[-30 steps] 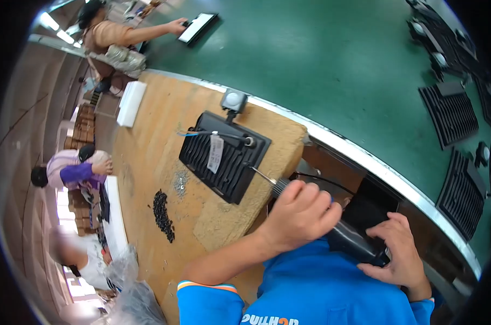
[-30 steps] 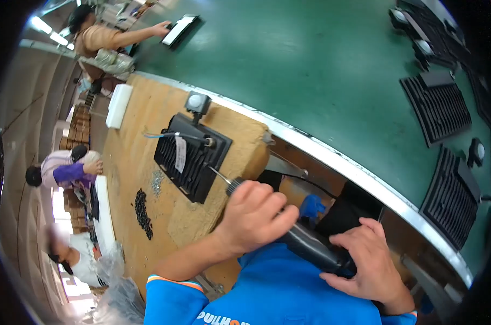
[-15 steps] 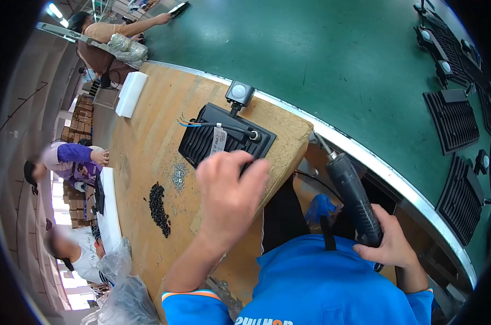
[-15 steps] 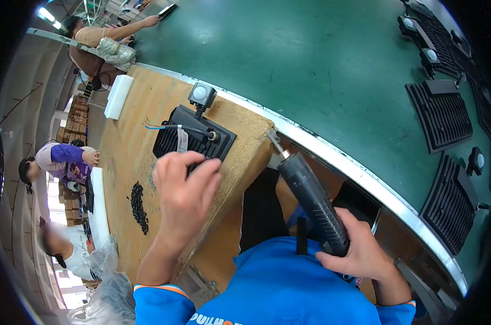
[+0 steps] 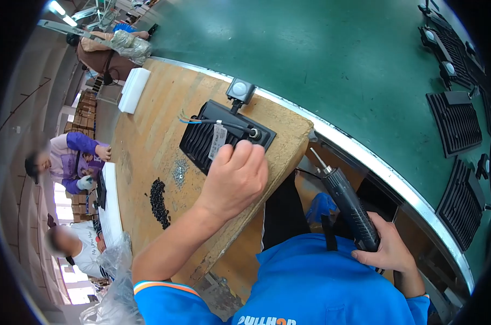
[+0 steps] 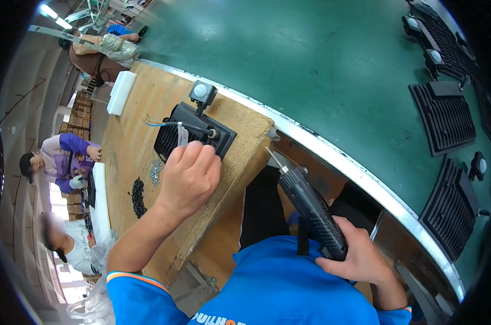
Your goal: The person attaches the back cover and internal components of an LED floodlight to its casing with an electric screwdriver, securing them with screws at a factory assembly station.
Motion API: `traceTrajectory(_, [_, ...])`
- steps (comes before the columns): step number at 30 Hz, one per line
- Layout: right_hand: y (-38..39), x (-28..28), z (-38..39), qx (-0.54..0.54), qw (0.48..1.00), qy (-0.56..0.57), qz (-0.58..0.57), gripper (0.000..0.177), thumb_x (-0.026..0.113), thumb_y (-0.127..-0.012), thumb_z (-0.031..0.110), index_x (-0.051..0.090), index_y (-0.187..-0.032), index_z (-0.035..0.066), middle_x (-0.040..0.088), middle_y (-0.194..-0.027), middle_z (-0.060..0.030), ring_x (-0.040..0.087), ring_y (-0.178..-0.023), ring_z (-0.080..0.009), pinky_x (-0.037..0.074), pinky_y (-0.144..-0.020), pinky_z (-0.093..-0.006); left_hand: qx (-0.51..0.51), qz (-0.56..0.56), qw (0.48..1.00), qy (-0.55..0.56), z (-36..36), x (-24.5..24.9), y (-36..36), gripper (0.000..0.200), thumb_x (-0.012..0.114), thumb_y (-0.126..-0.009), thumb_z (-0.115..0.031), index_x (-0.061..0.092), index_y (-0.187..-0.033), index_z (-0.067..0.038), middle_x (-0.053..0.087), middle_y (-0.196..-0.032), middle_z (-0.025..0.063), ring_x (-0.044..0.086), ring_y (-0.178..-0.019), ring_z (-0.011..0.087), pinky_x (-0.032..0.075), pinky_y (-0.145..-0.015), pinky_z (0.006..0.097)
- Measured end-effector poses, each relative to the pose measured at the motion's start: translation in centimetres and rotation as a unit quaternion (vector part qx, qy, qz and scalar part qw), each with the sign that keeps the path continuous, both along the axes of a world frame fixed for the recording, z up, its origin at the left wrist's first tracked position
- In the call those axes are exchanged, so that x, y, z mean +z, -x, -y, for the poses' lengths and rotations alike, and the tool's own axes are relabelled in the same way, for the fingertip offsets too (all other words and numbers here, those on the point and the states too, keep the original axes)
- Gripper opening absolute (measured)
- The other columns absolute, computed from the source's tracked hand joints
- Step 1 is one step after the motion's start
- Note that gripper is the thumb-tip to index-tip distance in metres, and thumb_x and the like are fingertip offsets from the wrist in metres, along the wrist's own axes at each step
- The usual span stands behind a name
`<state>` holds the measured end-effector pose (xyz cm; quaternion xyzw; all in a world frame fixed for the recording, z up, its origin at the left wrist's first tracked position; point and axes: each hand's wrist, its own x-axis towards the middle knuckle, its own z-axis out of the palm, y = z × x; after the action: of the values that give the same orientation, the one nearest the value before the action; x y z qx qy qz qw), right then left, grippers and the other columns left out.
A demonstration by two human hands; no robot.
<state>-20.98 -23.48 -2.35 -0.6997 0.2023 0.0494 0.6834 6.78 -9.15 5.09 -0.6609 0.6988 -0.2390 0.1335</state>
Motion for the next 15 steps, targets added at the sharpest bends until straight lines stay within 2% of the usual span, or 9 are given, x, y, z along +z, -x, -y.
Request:
traceTrajectory(1, [0.1,-0.3,0.0,-0.009,1.000,0.002,0.002,0.069,0.076,-0.062,0.021,0.047,-0.120,-0.002,0.059,-0.080,-0.0115,0.061,-0.073,-0.0180,0.047,-0.068,-0.0279,-0.013,0.016,1.000,-0.005,0.2,0.1,-0.2,0.008,0.054,-0.064,-0.011,0.046,-0.059,-0.010,0.037,-0.068,0.0040,0.044,-0.071,0.0191,0.035,-0.060,0.0311])
traceTrajectory(8, [-0.2,-0.1,-0.5,-0.022,1.000,-0.014,0.010,0.070,0.077,-0.061,0.022,0.048,-0.120,-0.003,0.060,-0.083,-0.0111,0.060,-0.072,-0.0179,0.047,-0.068,-0.0275,-0.055,0.033,0.998,-0.010,0.1,0.1,-0.8,0.011,0.052,-0.063,-0.013,0.044,-0.057,-0.012,0.034,-0.066,0.0037,0.040,-0.067,0.0179,0.031,-0.057,0.0295])
traceTrajectory(9, [-0.2,-0.2,-0.5,-0.021,1.000,-0.011,0.008,0.070,0.077,-0.061,0.022,0.048,-0.120,-0.003,0.060,-0.083,-0.0111,0.060,-0.072,-0.0179,0.047,-0.068,-0.0275,-0.015,-0.013,0.998,-0.064,-0.2,0.8,-0.5,0.008,0.059,-0.065,-0.012,0.055,-0.070,-0.007,0.043,-0.074,0.0055,0.045,-0.073,0.0206,0.036,-0.063,0.0315])
traceTrajectory(10, [-0.2,-0.4,-0.6,-0.011,1.000,-0.013,0.013,0.070,0.077,-0.061,0.022,0.048,-0.119,-0.002,0.061,-0.083,-0.0105,0.060,-0.072,-0.0175,0.047,-0.068,-0.0272,-0.015,-0.016,0.998,-0.061,-0.6,0.6,-0.5,0.008,0.059,-0.065,-0.012,0.055,-0.070,-0.007,0.043,-0.074,0.0055,0.045,-0.073,0.0206,0.036,-0.063,0.0315])
traceTrajectory(12, [-0.1,-0.3,-0.4,-0.006,1.000,-0.011,0.017,0.070,0.077,-0.061,0.023,0.048,-0.119,-0.002,0.061,-0.082,-0.0100,0.060,-0.072,-0.0171,0.047,-0.068,-0.0268,0.039,-0.222,0.969,0.103,-1.0,-0.1,-0.6,0.034,0.070,-0.063,-0.012,0.060,-0.094,-0.002,0.052,-0.090,0.0086,0.049,-0.085,0.0251,0.040,-0.073,0.0346])
traceTrajectory(13, [-0.2,0.0,-0.4,0.007,1.000,-0.019,0.019,0.069,0.077,-0.062,0.023,0.048,-0.119,-0.002,0.061,-0.082,-0.0097,0.060,-0.071,-0.0167,0.047,-0.067,-0.0267,0.092,-0.237,0.961,0.108,-1.9,-0.2,-0.5,0.059,0.078,-0.059,-0.014,0.056,-0.112,-0.001,0.053,-0.104,0.0109,0.049,-0.093,0.0287,0.041,-0.080,0.0371])
traceTrajectory(15, [-0.6,0.2,-0.5,0.015,0.999,-0.027,0.021,0.068,0.077,-0.062,0.023,0.048,-0.118,-0.002,0.061,-0.081,-0.0094,0.060,-0.071,-0.0163,0.047,-0.067,-0.0265,0.132,-0.254,0.945,0.161,-3.1,-1.1,-0.1,0.044,0.076,-0.064,-0.010,0.060,-0.103,0.000,0.053,-0.100,0.0113,0.049,-0.092,0.0282,0.040,-0.079,0.0364])
